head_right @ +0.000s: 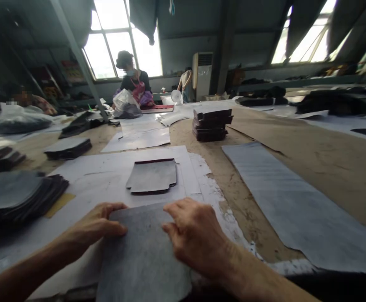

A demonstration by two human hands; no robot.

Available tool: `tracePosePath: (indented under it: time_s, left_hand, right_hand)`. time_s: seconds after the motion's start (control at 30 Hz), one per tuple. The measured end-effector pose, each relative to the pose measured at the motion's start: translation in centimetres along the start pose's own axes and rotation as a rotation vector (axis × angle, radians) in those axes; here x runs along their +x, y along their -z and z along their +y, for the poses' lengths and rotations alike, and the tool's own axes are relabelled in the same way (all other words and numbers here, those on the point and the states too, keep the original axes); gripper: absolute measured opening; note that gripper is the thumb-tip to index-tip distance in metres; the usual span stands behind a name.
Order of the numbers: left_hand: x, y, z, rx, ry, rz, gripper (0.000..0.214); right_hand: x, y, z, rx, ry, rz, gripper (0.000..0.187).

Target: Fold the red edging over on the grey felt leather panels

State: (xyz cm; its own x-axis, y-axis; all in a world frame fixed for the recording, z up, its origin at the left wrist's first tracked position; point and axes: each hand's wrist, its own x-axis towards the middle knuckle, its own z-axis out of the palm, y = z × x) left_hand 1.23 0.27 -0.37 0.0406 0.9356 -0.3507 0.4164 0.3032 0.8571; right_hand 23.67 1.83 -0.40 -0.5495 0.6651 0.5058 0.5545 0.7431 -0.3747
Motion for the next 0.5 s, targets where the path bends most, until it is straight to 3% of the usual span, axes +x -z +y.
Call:
tracePosePath:
  time_s: [0.1,0.17,0.3,0.5]
  left_hand:
    - [0.3,1.1,0.6,0.35,-0.087,0.04,0.027]
    - [0.8,1.3,1.1,0.47,-0.142,0.072,0.027]
    - [2.0,1.4,1.3,0.575,-0.271,0.12,0.033]
    - [2.9,0.9,0.5,0.612,-0.4,0.126,0.024]
  right_hand:
    - [2.4,-0.6,1.4,-0.071,-0.012,-0.115,0.029]
    - [3.8,-1.3,1.9,-0.128,-0.004,-0.222,0.032]
    - [5.4,-1.9,2.1,-0.206,0.0,-0.377,0.027]
    - [5.4,-2.1,2.6,-0.215,-0.024,-0.398,0.025]
